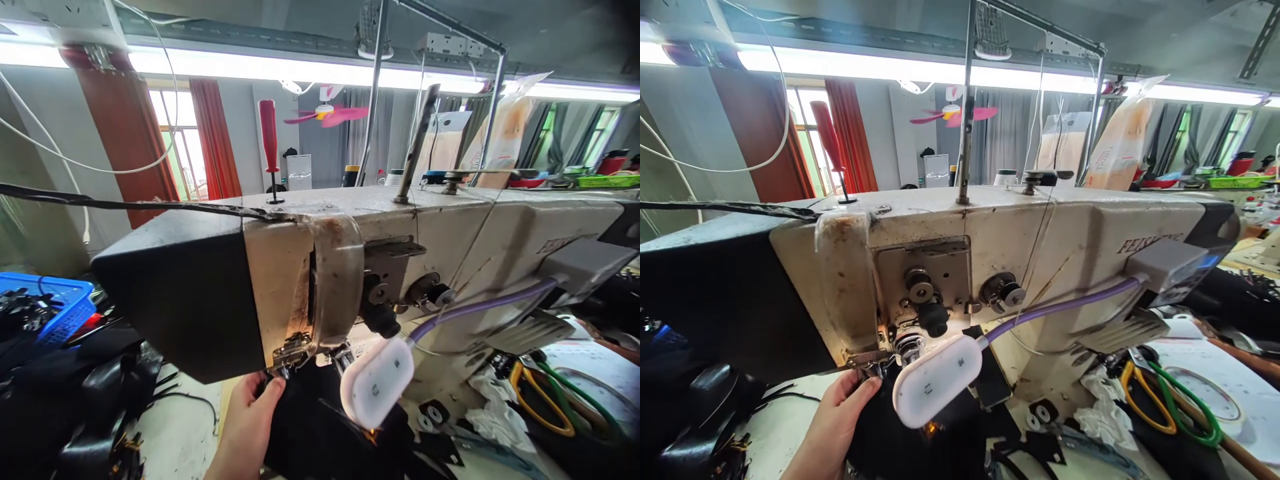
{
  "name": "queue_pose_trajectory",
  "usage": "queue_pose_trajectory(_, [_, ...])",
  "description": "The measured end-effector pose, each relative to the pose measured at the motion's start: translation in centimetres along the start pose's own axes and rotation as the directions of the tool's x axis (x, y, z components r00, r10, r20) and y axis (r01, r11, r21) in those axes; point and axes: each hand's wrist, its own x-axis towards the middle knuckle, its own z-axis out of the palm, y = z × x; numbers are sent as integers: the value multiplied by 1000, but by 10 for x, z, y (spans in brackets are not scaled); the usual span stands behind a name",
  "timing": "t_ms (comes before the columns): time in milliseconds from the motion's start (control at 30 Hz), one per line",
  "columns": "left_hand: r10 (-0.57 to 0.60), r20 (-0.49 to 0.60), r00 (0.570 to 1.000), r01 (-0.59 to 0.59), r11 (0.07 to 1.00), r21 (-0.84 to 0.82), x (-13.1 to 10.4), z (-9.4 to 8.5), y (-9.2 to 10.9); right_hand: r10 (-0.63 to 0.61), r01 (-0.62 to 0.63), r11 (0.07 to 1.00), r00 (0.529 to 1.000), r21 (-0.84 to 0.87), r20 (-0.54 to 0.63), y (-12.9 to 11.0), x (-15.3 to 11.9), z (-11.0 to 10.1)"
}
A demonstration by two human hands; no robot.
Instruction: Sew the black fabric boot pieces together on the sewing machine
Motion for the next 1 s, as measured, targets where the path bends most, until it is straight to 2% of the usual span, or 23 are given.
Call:
queue_pose_trajectory(100, [45, 44, 998, -46, 998, 31, 3, -2, -4, -25, 25, 990, 1000, -140, 3, -29, 5, 2])
queue_pose_trajectory(200, [66, 54, 996, -68, 997, 41, 3, -3, -7, -82, 80, 965, 997, -250, 3, -35, 12, 1])
queue_pose_trajectory(300, [47, 26, 999, -48, 998, 34, 1, -2, -7, -91, 97, 967, 995, -234, 36, -28, 18, -3])
queue_pose_trajectory(467, [-158, -4, 987, 158, 985, -69, -3, -1, 11, -130, 144, 970, 988, -194, 82, -14, 22, -9])
queue_pose_trajectory(600, [-164, 61, 985, 170, 979, -116, -3, -1, 24, -164, 185, 968, 978, -169, 127, -3, 23, -14])
queue_pose_trajectory(733, [-181, 33, 983, 184, 975, -125, -4, 2, 19, -179, 200, 974, 967, -106, 179, 9, 23, -19])
queue_pose_trajectory(800, [-157, 12, 987, 158, 981, -115, -5, 3, 13, -177, 189, 981, 970, -54, 169, 14, 21, -18])
queue_pose_trajectory(900, [-121, -23, 992, 118, 988, -102, -4, 2, 8, -195, 195, 981, 977, 7, 90, 23, 15, -12])
queue_pose_trajectory(1000, [-188, 51, 981, 193, 972, -133, 0, -4, 10, -217, 216, 976, 975, 30, 52, 35, 12, -11])
